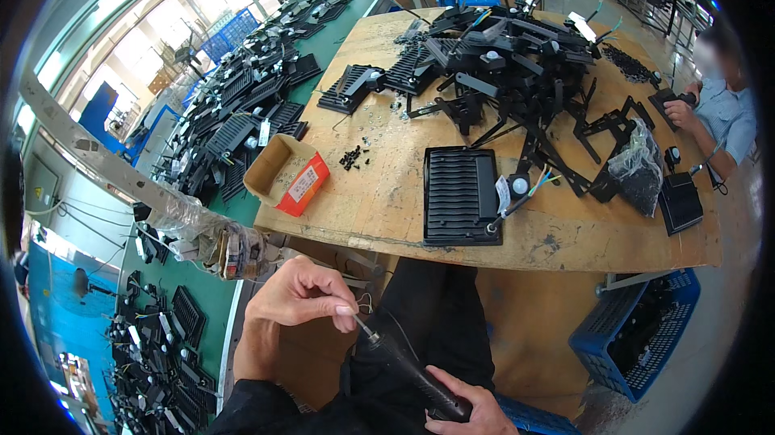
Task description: Assemble electronic components into a housing using an electric screwdriver.
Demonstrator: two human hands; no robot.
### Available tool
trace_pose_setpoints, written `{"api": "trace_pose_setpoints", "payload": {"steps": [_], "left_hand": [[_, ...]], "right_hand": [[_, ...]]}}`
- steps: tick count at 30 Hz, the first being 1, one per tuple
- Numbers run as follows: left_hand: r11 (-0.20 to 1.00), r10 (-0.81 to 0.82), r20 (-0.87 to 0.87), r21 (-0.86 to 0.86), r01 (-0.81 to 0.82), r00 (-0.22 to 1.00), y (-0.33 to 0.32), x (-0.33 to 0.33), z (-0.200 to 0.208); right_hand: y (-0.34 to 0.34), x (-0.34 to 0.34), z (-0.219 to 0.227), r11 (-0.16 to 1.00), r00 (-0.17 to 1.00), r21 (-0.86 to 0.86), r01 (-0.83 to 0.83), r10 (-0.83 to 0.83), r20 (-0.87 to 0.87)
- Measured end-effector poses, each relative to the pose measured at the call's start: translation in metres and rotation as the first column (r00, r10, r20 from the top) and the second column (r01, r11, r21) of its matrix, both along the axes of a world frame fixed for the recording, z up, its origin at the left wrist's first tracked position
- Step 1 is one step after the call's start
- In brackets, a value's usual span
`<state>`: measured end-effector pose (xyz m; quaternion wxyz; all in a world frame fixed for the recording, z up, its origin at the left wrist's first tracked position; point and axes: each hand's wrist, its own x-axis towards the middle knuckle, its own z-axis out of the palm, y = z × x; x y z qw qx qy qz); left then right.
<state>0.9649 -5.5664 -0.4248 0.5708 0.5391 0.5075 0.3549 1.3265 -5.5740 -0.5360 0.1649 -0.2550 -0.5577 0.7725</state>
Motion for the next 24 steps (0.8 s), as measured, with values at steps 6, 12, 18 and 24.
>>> {"api": "trace_pose_setpoints", "payload": {"steps": [6,12,18,24], "left_hand": [[0.984,0.177,0.145,-0.019,-0.176,0.973,0.010,0.019,-0.017],[0.989,0.141,0.449,-0.020,-0.148,0.883,0.031,0.033,-0.054],[0.971,0.181,0.456,0.058,-0.232,0.871,0.063,0.043,-0.079],[0.976,0.202,0.257,0.026,-0.216,0.945,0.118,0.015,-0.070]], "right_hand": [[0.003,-0.019,0.009,0.845,0.986,0.509,0.162,-0.160,-0.049],[0.007,-0.010,-0.001,0.947,0.983,0.264,0.182,-0.173,-0.055],[0.019,-0.020,-0.004,0.828,0.946,0.489,0.274,-0.324,0.020],[0.029,-0.019,-0.038,0.845,0.924,0.413,0.340,-0.383,0.023]]}}
